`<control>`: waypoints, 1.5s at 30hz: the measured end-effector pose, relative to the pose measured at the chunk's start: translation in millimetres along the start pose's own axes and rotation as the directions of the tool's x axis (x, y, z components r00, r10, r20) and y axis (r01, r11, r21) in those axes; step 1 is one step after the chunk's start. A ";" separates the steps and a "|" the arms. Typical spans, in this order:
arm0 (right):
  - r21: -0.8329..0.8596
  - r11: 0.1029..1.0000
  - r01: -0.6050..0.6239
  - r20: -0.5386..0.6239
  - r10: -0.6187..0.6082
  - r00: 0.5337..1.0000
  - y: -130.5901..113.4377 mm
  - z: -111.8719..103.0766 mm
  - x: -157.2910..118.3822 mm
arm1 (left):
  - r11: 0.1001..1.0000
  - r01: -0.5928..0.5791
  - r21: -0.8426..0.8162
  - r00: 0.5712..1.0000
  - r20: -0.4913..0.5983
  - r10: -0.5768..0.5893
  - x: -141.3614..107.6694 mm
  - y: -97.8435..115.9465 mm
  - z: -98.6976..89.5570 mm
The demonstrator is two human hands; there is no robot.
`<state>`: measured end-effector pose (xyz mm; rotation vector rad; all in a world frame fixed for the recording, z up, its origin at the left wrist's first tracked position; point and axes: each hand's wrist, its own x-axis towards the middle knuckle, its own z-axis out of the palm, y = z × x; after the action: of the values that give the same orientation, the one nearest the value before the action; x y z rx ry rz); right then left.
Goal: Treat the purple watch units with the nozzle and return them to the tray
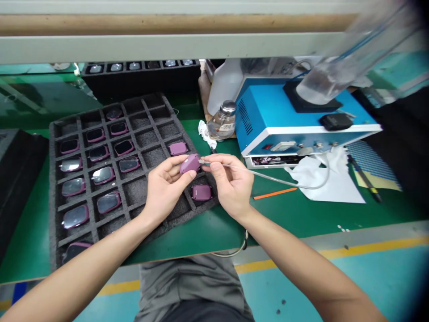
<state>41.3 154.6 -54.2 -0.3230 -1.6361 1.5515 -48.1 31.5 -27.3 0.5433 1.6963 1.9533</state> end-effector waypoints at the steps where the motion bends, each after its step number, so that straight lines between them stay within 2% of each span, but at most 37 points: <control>1: 0.004 1.000 -0.002 -0.001 0.002 1.000 0.0 0.0 0.7 | 1.000 0.005 0.006 1.000 0.003 -0.005 0.3 0.5 0.1; 12: 0.080 0.997 -0.008 0.012 0.007 1.000 1.9 -0.3 3.5 | 1.000 0.006 0.021 1.000 0.005 -0.006 2.7 2.7 0.9; 45: 0.055 0.998 -0.029 0.008 0.029 1.000 1.9 0.3 2.1 | 1.000 0.015 0.016 1.000 0.022 -0.015 1.4 2.2 0.8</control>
<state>39.1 156.3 -55.1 -0.3132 -1.5979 1.6184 -48.9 32.7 -25.1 0.5540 1.6985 1.9184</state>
